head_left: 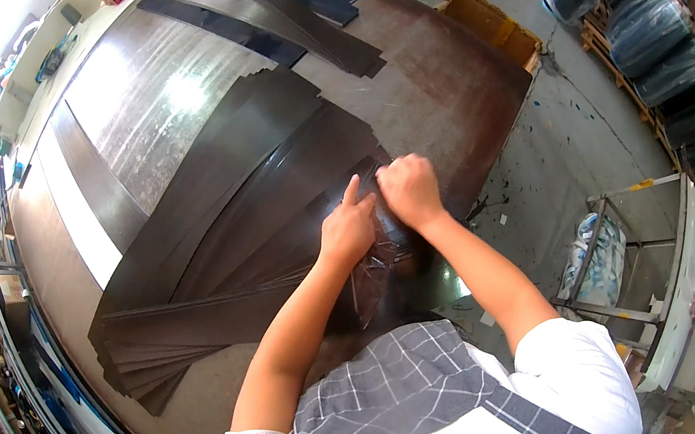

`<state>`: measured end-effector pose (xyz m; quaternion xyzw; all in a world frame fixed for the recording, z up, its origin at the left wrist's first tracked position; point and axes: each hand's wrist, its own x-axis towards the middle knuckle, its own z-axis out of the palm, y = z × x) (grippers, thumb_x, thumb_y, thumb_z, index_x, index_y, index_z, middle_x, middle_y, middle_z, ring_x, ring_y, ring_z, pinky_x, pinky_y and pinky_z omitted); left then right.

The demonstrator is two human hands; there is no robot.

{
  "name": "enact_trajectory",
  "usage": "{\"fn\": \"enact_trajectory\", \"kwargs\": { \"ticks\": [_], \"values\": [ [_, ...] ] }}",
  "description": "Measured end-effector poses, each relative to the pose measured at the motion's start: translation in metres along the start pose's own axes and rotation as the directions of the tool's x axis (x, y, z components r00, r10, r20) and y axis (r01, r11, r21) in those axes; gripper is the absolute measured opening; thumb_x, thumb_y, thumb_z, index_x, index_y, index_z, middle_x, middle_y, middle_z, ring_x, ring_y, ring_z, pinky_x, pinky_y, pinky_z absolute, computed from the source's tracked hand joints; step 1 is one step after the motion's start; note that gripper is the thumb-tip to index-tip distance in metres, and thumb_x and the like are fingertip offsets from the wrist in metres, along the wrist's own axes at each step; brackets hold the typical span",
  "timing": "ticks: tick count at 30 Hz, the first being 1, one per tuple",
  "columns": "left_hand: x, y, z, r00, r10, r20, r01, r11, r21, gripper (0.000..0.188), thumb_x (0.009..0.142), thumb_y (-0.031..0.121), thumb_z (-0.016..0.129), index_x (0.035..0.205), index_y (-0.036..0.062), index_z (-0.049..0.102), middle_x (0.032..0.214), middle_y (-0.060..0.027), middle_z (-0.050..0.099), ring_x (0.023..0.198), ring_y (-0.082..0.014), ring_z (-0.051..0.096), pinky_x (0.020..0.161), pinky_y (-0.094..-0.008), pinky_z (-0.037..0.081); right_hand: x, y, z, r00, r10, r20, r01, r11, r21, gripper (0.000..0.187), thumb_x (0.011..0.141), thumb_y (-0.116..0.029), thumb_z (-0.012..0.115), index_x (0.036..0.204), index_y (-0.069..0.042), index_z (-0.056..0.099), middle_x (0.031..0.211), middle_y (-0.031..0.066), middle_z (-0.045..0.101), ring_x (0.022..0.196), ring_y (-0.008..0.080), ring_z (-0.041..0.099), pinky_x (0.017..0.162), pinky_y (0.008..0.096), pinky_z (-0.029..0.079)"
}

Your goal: The person peels a protective plastic film from the surface of a large, dark, curved panel. They carefully lift the film edge and pull it away, then crumple the removed film and discard it. The person repeats this process for multiple sections of the panel.

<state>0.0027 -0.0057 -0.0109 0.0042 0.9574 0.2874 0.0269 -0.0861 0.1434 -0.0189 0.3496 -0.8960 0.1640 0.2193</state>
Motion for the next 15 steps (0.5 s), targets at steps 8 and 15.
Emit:
{"fn": "enact_trajectory", "kwargs": {
  "ticks": [8, 15],
  "values": [
    [0.005, 0.002, -0.012, 0.990, -0.006, 0.143, 0.005, 1.000, 0.006, 0.048, 0.080, 0.007, 0.056, 0.127, 0.0099, 0.066, 0.158, -0.0164, 0.036, 0.107, -0.0354, 0.067, 0.089, -0.0450, 0.054, -0.005, 0.010, -0.002, 0.996, -0.094, -0.007, 0.094, 0.986, 0.135, 0.011, 0.083, -0.019, 0.065, 0.074, -0.012, 0.065, 0.083, 0.0050, 0.063, 0.088, 0.0267, 0.060, 0.077, 0.0433, 0.047],
    [0.005, -0.002, -0.013, 0.993, 0.061, 0.106, -0.064, 0.998, 0.029, 0.037, 0.087, 0.012, 0.057, 0.123, 0.0110, 0.065, 0.155, -0.0177, 0.039, 0.099, -0.0374, 0.068, 0.086, -0.0460, 0.054, -0.008, 0.007, -0.016, 0.993, -0.082, 0.087, 0.055, 0.960, 0.276, 0.006, 0.081, -0.018, 0.072, 0.083, -0.013, 0.074, 0.081, 0.0060, 0.066, 0.088, 0.0264, 0.063, 0.083, 0.0415, 0.049]
  ]
}}
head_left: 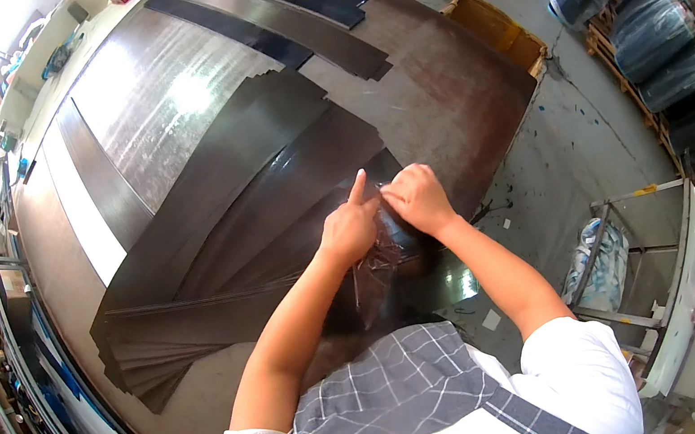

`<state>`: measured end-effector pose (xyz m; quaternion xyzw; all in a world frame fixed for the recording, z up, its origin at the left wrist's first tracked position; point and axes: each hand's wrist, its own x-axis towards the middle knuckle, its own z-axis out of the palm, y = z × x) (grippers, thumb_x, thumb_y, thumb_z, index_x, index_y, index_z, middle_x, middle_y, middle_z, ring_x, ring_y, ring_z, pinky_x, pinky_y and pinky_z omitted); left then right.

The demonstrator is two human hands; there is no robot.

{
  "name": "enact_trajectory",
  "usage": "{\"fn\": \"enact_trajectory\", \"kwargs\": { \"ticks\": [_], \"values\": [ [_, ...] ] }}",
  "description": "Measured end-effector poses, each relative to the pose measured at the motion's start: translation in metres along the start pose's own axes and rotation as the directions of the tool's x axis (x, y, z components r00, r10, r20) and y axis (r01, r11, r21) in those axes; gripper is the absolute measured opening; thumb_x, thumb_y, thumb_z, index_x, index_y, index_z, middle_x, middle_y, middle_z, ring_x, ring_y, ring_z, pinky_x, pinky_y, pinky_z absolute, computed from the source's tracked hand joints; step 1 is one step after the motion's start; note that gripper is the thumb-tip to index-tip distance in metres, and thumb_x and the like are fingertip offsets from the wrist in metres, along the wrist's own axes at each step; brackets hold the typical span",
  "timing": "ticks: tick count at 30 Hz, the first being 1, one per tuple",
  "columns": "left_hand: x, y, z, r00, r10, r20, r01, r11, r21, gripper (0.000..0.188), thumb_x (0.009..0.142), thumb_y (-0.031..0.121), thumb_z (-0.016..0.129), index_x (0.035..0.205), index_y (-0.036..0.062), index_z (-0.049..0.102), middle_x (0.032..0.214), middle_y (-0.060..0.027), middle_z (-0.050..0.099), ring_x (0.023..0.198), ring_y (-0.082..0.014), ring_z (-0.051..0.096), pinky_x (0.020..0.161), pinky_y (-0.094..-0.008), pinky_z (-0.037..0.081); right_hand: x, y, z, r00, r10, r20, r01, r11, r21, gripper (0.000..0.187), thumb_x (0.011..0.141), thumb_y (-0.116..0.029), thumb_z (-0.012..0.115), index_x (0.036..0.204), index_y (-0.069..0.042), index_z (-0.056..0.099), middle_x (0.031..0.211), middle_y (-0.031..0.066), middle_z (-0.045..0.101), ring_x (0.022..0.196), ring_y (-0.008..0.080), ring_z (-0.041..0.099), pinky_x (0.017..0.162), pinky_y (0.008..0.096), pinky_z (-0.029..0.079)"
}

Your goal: The person peels a protective plastic film from the surface of a large, dark, curved panel. They carefully lift the film edge and pull it away, then crumple the removed film and discard it. The person repeats this process for multiple sections of the panel.

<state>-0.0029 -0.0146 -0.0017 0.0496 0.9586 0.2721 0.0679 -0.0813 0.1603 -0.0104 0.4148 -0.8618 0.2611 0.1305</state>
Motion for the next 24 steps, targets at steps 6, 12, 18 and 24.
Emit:
{"fn": "enact_trajectory", "kwargs": {
  "ticks": [6, 12, 18, 24],
  "values": [
    [0.003, -0.009, 0.003, 0.998, 0.062, -0.005, -0.062, 0.971, -0.231, 0.062, 0.078, -0.001, 0.058, 0.139, 0.0043, 0.052, 0.151, -0.0140, 0.043, 0.125, -0.0356, 0.055, 0.102, -0.0414, 0.047, 0.024, 0.060, 0.015, 0.828, 0.556, -0.077, -0.512, 0.804, 0.302, 0.020, 0.087, -0.023, 0.069, 0.100, -0.010, 0.077, 0.088, 0.0101, 0.071, 0.089, 0.0294, 0.064, 0.081, 0.0409, 0.050],
    [-0.004, -0.033, 0.023, 0.977, 0.015, -0.211, -0.152, 0.746, -0.648, 0.067, 0.078, -0.006, 0.061, 0.143, 0.0014, 0.048, 0.144, -0.0133, 0.050, 0.129, -0.0264, 0.053, 0.110, -0.0332, 0.040, 0.030, 0.016, -0.012, 0.975, 0.219, -0.043, -0.219, 0.976, 0.006, 0.021, 0.093, -0.023, 0.061, 0.104, -0.009, 0.070, 0.093, 0.0102, 0.070, 0.096, 0.0290, 0.064, 0.101, 0.0485, 0.042],
    [-0.007, -0.020, -0.027, 0.927, -0.359, -0.110, -0.254, -0.385, -0.887, 0.041, 0.081, -0.010, 0.055, 0.122, -0.0010, 0.058, 0.113, -0.0131, 0.065, 0.102, -0.0259, 0.067, 0.090, -0.0387, 0.056, 0.048, 0.035, -0.005, 0.874, 0.357, 0.331, -0.307, 0.932, -0.194, 0.037, 0.099, -0.036, 0.053, 0.082, -0.010, 0.073, 0.086, 0.0130, 0.073, 0.091, 0.0332, 0.068, 0.100, 0.0538, 0.040],
    [0.018, -0.047, 0.009, 0.714, -0.567, -0.410, -0.194, 0.403, -0.895, 0.021, 0.081, -0.007, 0.066, 0.098, 0.0036, 0.058, 0.089, -0.0001, 0.060, 0.082, -0.0096, 0.057, 0.075, -0.0244, 0.047, 0.016, -0.013, -0.027, 0.999, 0.010, 0.039, -0.005, 0.994, -0.112, 0.061, 0.088, -0.042, 0.068, 0.135, -0.005, 0.053, 0.137, 0.0122, 0.055, 0.135, 0.0326, 0.044, 0.115, 0.0569, 0.027]
  ]
}}
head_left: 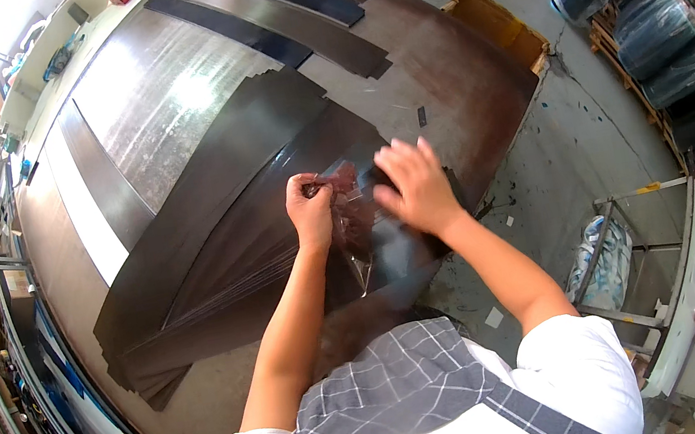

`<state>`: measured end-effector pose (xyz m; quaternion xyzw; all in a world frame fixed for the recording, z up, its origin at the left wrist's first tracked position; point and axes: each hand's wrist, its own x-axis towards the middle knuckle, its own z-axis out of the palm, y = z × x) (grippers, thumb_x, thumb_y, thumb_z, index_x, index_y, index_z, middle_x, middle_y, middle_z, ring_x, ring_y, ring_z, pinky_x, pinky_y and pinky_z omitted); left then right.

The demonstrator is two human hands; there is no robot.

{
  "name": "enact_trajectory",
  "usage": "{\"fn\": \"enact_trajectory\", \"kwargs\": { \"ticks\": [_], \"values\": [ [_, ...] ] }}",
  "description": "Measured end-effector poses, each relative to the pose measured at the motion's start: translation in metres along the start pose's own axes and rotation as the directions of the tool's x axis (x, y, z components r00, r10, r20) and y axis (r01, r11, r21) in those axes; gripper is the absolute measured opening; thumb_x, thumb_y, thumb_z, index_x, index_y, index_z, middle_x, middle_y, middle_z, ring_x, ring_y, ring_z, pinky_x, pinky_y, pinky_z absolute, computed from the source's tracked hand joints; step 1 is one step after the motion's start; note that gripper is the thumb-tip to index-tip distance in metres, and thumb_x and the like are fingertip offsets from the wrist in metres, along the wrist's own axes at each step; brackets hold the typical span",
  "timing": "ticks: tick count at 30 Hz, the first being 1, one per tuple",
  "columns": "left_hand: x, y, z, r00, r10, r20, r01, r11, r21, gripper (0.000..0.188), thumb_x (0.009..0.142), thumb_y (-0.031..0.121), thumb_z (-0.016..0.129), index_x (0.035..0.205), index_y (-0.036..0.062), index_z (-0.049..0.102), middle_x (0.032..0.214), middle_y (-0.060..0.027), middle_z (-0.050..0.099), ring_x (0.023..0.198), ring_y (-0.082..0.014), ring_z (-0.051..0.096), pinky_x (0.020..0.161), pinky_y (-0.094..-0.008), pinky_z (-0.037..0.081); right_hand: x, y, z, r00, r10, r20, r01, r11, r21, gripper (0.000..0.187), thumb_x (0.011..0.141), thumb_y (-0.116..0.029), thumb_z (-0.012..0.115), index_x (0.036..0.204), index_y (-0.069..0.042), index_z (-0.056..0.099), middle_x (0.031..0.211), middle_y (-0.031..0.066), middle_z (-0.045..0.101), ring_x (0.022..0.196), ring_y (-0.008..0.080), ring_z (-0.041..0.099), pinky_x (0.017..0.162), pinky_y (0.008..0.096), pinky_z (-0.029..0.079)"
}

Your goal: The person peels a protective plastic film from the surface of a large, dark, curved panel. They carefully lift the film edge and pull it away, then crumple the removed film and discard it. The person repeats this process for multiple sections of the panel.

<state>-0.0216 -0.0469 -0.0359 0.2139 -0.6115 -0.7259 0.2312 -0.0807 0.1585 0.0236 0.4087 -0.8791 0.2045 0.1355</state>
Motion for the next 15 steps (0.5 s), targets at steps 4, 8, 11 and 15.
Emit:
{"fn": "enact_trajectory", "kwargs": {
  "ticks": [4, 8, 11, 15],
  "values": [
    [0.002, 0.004, 0.007, 0.999, -0.041, 0.004, 0.041, 0.998, 0.047, 0.019, 0.082, -0.005, 0.065, 0.097, 0.0028, 0.058, 0.088, -0.0011, 0.060, 0.080, -0.0104, 0.057, 0.073, -0.0252, 0.047, -0.035, -0.001, 0.020, 0.936, 0.038, 0.350, -0.023, 0.999, -0.044, 0.099, 0.081, -0.057, 0.072, 0.154, -0.006, 0.029, 0.162, 0.0174, 0.023, 0.152, 0.0315, 0.017, 0.122, 0.0541, 0.015],
    [0.008, -0.004, -0.009, 0.994, 0.107, 0.013, -0.104, 0.929, 0.356, 0.015, 0.075, -0.003, 0.066, 0.087, 0.0020, 0.058, 0.080, -0.0032, 0.059, 0.076, -0.0129, 0.056, 0.070, -0.0280, 0.047, -0.018, -0.008, 0.050, 0.920, 0.018, 0.392, 0.022, 0.995, -0.098, 0.103, 0.081, -0.069, 0.061, 0.154, -0.004, 0.031, 0.162, 0.0200, 0.024, 0.152, 0.0320, 0.018, 0.122, 0.0530, 0.016],
    [0.006, 0.015, -0.026, 0.963, 0.269, 0.019, -0.228, 0.778, 0.585, 0.016, 0.069, -0.006, 0.060, 0.075, 0.0026, 0.048, 0.070, -0.0047, 0.045, 0.068, -0.0150, 0.045, 0.064, -0.0292, 0.042, -0.022, -0.001, 0.058, 0.930, -0.030, 0.366, 0.047, 0.998, -0.038, 0.105, 0.082, -0.074, 0.056, 0.155, -0.003, 0.029, 0.163, 0.0211, 0.021, 0.153, 0.0331, 0.017, 0.122, 0.0549, 0.013],
    [-0.011, 0.075, -0.103, 0.879, 0.394, -0.269, -0.145, 0.758, 0.636, 0.014, 0.069, -0.006, 0.062, 0.073, 0.0028, 0.052, 0.071, -0.0037, 0.050, 0.068, -0.0160, 0.048, 0.062, -0.0325, 0.044, -0.023, -0.001, 0.056, 0.918, -0.017, 0.395, 0.038, 0.998, -0.045, 0.104, 0.086, -0.075, 0.048, 0.156, -0.003, 0.024, 0.164, 0.0210, 0.017, 0.154, 0.0334, 0.013, 0.123, 0.0539, 0.009]
  ]
}}
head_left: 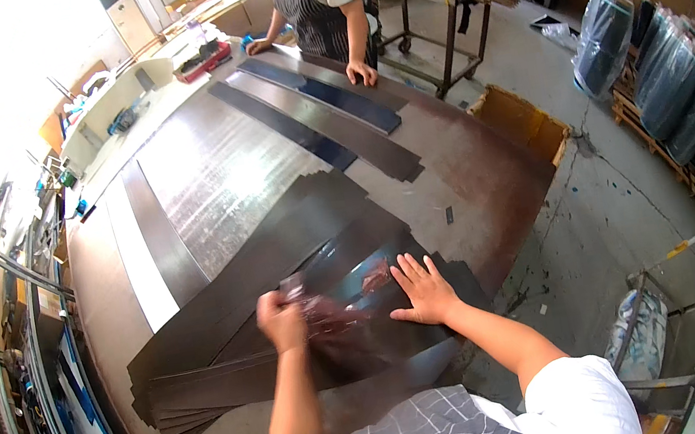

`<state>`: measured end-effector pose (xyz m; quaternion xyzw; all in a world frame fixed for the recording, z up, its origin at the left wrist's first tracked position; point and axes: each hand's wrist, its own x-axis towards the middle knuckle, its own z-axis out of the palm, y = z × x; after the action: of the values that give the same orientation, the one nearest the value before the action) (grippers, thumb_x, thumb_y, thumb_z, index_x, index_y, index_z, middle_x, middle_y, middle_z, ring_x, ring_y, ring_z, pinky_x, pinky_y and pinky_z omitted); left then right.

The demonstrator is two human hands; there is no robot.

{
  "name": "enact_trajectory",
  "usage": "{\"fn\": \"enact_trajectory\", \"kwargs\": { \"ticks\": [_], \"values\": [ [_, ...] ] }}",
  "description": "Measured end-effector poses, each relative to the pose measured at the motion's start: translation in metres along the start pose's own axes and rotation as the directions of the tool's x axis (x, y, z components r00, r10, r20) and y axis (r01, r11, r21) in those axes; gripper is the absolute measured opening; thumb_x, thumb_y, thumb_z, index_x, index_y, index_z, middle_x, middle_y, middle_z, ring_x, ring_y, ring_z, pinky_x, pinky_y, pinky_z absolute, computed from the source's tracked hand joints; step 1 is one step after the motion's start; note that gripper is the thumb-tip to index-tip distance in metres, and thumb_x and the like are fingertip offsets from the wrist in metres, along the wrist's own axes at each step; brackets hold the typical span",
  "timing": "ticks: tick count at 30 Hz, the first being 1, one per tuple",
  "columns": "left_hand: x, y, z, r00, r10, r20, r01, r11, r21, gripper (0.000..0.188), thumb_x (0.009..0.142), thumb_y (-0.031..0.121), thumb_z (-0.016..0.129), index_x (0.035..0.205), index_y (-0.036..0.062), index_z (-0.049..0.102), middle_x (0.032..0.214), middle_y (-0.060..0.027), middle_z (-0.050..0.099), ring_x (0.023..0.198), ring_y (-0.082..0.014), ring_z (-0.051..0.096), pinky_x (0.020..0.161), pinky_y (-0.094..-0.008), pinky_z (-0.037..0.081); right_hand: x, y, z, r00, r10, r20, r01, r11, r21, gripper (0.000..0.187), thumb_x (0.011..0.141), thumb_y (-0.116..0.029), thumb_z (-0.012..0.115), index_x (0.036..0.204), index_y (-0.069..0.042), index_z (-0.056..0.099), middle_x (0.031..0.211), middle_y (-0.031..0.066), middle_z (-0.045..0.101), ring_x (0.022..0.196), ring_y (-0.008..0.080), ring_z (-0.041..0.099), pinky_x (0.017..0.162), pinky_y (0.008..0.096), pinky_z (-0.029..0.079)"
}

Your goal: The person peels a protective plastic film from the surface of a large, dark, curved panel. They carefully lift the film edge and pull it away, then crumple the removed film and discard it. The person repeats this process for multiple sections of the panel.

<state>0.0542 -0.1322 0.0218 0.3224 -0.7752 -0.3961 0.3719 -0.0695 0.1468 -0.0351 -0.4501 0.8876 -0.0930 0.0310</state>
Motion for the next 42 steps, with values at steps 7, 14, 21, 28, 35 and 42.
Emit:
{"fn": "enact_trajectory", "kwargs": {
  "ticks": [7, 14, 21, 28, 35, 42],
  "values": [
    [0.118, -0.039, -0.368, 0.810, 0.120, -0.574, 0.229, 0.836, 0.498, 0.011, 0.076, -0.004, 0.054, 0.083, 0.0031, 0.059, 0.081, -0.0101, 0.062, 0.077, -0.0248, 0.061, 0.076, -0.0387, 0.050, -0.010, 0.003, -0.015, 0.989, 0.053, 0.140, -0.042, 0.995, -0.086, 0.105, 0.087, -0.078, 0.044, 0.159, -0.006, 0.017, 0.166, 0.0177, 0.009, 0.155, 0.0314, 0.006, 0.124, 0.0511, 0.005],
    [0.114, 0.012, -0.609, 0.873, -0.342, -0.349, 0.008, 0.723, -0.690, 0.039, 0.089, 0.030, 0.058, 0.116, 0.0034, 0.068, 0.113, -0.0109, 0.070, 0.100, -0.0251, 0.068, 0.088, -0.0404, 0.054, -0.013, -0.011, -0.027, 0.957, 0.210, 0.197, -0.190, 0.975, -0.119, 0.097, 0.089, -0.060, 0.051, 0.158, -0.002, 0.017, 0.166, 0.0195, 0.008, 0.155, 0.0323, 0.002, 0.122, 0.0565, 0.000],
    [0.015, 0.098, -0.446, 0.588, 0.223, 0.777, 0.300, 0.833, -0.466, 0.066, 0.065, 0.011, 0.074, 0.127, 0.0028, 0.056, 0.119, -0.0063, 0.061, 0.109, -0.0134, 0.056, 0.093, -0.0228, 0.045, -0.001, -0.158, 0.023, 0.961, 0.264, -0.078, -0.258, 0.963, 0.076, 0.101, 0.086, -0.068, 0.055, 0.158, -0.006, 0.022, 0.165, 0.0204, 0.012, 0.154, 0.0373, 0.007, 0.118, 0.0644, 0.011],
    [-0.052, -0.030, -0.486, 0.171, -0.839, 0.517, -0.516, 0.371, 0.772, 0.033, 0.070, 0.024, 0.080, 0.094, 0.0034, 0.076, 0.092, -0.0143, 0.074, 0.088, -0.0290, 0.070, 0.080, -0.0403, 0.056, 0.001, -0.172, 0.022, 0.946, 0.261, -0.190, -0.258, 0.965, 0.042, 0.103, 0.083, -0.073, 0.056, 0.157, -0.009, 0.024, 0.165, 0.0192, 0.014, 0.154, 0.0371, 0.005, 0.117, 0.0653, 0.013],
    [-0.007, -0.015, -0.652, 0.844, -0.495, -0.206, 0.460, 0.473, 0.751, 0.033, 0.072, 0.024, 0.085, 0.088, 0.0012, 0.068, 0.086, -0.0111, 0.067, 0.072, -0.0249, 0.065, 0.062, -0.0384, 0.052, -0.006, -0.158, 0.042, 0.944, 0.299, -0.141, -0.293, 0.954, 0.064, 0.104, 0.083, -0.073, 0.056, 0.159, -0.011, 0.020, 0.166, 0.0198, 0.011, 0.154, 0.0376, 0.006, 0.120, 0.0608, 0.008],
    [-0.043, -0.056, -0.858, 0.662, -0.145, -0.735, 0.698, 0.476, 0.534, 0.036, 0.077, 0.022, 0.081, 0.102, 0.0028, 0.064, 0.101, -0.0109, 0.064, 0.087, -0.0249, 0.062, 0.075, -0.0389, 0.049, 0.000, -0.159, 0.037, 0.940, 0.336, -0.063, -0.334, 0.942, 0.034, 0.106, 0.083, -0.076, 0.053, 0.159, -0.010, 0.018, 0.166, 0.0179, 0.010, 0.155, 0.0344, 0.004, 0.121, 0.0601, 0.006]
  ]
}}
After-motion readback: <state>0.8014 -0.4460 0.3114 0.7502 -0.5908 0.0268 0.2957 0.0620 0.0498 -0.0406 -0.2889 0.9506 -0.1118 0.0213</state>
